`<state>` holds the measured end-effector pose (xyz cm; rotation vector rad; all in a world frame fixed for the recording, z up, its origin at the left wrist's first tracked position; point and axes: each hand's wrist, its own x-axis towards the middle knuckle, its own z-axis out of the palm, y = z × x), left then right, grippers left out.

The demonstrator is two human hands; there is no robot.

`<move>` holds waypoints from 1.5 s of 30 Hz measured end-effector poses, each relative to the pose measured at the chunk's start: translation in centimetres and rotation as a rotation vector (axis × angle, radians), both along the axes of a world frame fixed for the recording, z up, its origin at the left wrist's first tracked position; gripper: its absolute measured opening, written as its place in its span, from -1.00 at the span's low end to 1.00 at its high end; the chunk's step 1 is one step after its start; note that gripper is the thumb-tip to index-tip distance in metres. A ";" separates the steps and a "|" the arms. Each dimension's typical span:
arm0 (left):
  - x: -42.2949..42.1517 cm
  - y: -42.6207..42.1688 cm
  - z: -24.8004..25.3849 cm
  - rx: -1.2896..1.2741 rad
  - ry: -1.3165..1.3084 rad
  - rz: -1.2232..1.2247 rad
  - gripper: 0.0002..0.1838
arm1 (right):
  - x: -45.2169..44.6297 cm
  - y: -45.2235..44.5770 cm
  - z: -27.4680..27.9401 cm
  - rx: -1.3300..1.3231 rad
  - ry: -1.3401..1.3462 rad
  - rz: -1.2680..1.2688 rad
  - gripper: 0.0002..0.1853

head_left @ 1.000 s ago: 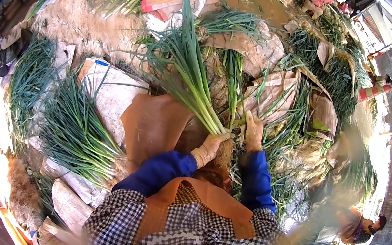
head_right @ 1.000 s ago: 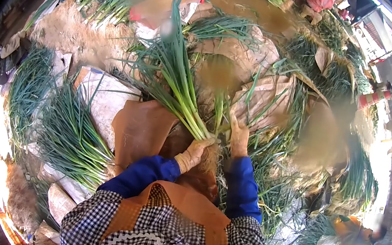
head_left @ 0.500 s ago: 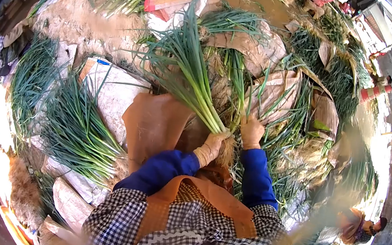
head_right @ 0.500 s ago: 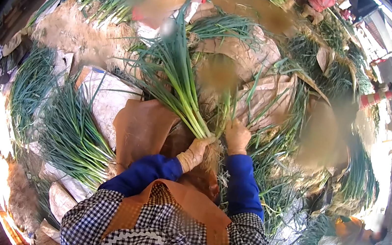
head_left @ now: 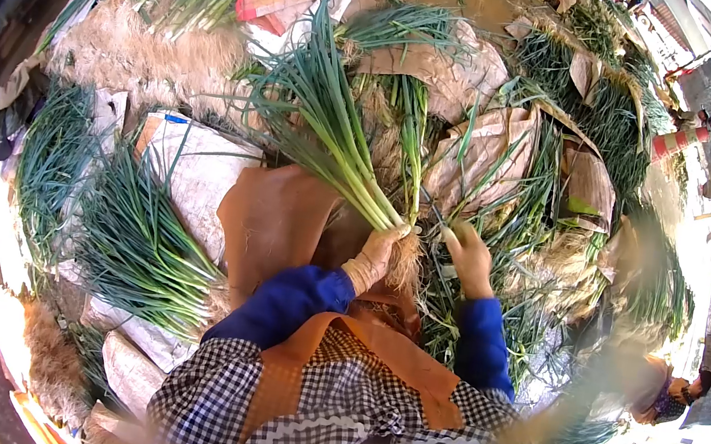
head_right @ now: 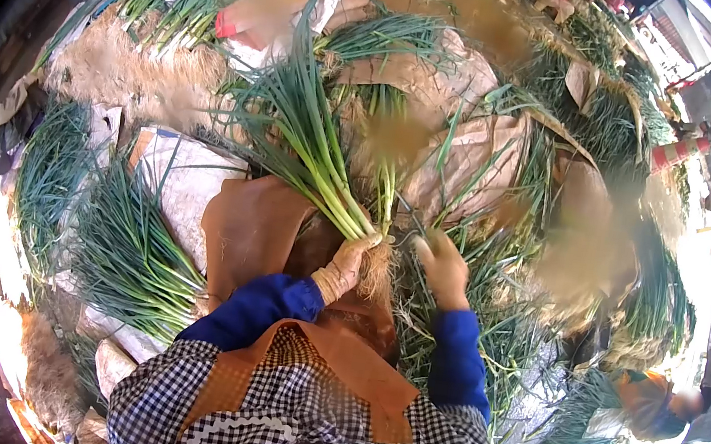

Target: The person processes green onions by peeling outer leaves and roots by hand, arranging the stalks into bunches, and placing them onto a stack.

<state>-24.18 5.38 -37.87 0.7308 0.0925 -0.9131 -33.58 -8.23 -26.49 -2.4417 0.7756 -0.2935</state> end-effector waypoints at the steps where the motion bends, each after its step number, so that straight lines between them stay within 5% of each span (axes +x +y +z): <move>1: -0.1 -0.2 0.5 -0.001 -0.013 0.007 -0.66 | 3.2 1.5 2.1 -0.137 -0.003 0.097 -0.49; 6: -0.1 0.5 1.5 0.044 -0.027 0.045 -0.78 | 11.0 2.0 1.1 -0.811 0.099 0.422 -0.71; 9: -0.3 0.5 0.8 0.034 0.022 0.086 -0.78 | 8.6 1.9 0.8 -0.859 0.142 0.708 -0.77; 11: 0.4 1.0 0.8 -0.063 0.177 -0.037 -0.77 | 4.0 1.6 -1.2 -0.530 0.087 0.948 -0.80; 13: 0.9 1.3 0.8 -0.123 0.200 -0.060 -0.74 | -0.6 2.2 2.5 -0.508 0.151 0.954 -0.81; 15: 1.1 1.6 0.8 -0.246 0.244 -0.103 -0.69 | -2.9 -1.7 1.5 -0.147 0.298 0.740 -0.83; 16: 1.0 1.8 1.2 -0.293 0.262 -0.117 -0.66 | -2.5 -2.8 0.6 -0.723 0.826 0.804 -0.80; 17: 1.2 2.1 1.9 -0.339 0.284 -0.168 -0.63 | -2.0 -3.8 0.6 -0.486 0.895 0.447 -0.73; 19: 1.2 2.4 2.4 -0.378 0.302 -0.165 -0.59 | -0.1 -5.8 -3.5 -0.038 0.329 0.303 -0.65; 21: 1.2 3.1 2.8 -0.369 0.312 -0.173 -0.58 | 4.2 -3.6 -3.5 0.923 -0.072 0.261 -0.51; 27: 2.1 4.6 2.2 -0.433 0.362 -0.170 -0.59 | 13.2 3.7 -9.7 1.609 -0.244 0.001 -0.43; 30: 2.1 5.9 3.1 -0.561 0.402 -0.245 -0.64 | 10.0 6.0 -4.6 1.322 -0.189 0.187 -0.57; 31: 2.1 6.1 3.2 -0.553 0.408 -0.244 -0.64 | 9.9 4.8 -9.8 1.084 -0.126 0.246 -0.62; 32: 2.1 6.3 3.2 -0.544 0.371 -0.248 -0.62 | 9.2 4.1 -13.7 1.167 -0.205 0.083 -0.63; 33: 2.1 6.5 3.3 -0.536 0.334 -0.254 -0.60 | 7.3 4.0 -10.5 0.856 -0.056 -0.083 -0.61; 34: 2.3 6.9 3.7 -0.565 0.404 -0.264 -0.54 | 5.6 0.7 -14.2 0.572 0.079 -0.086 -0.60; 35: 2.4 6.8 4.1 -0.674 0.408 -0.267 -0.49 | 3.5 -2.0 -16.7 0.559 0.136 -0.235 -0.54; 36: 2.3 7.2 4.1 -0.594 0.392 -0.250 -0.49 | 0.4 -4.8 -17.2 0.160 0.180 0.017 -0.56; 38: 2.7 7.7 3.8 -0.520 0.370 -0.226 -0.50 | -4.0 -6.7 -16.2 -0.130 0.863 0.346 -0.53; 40: 2.7 7.3 2.9 -0.454 0.403 -0.257 -0.55 | -4.9 -4.7 -11.3 -0.126 0.857 0.435 -0.50; 42: 2.3 7.0 3.6 -0.424 0.366 -0.231 -0.56 | -0.2 -3.1 -9.5 0.276 0.619 0.475 -0.53; 45: 2.1 7.0 4.1 -0.293 0.344 -0.151 -0.63 | 6.9 2.5 -6.2 1.147 -0.231 0.412 -0.54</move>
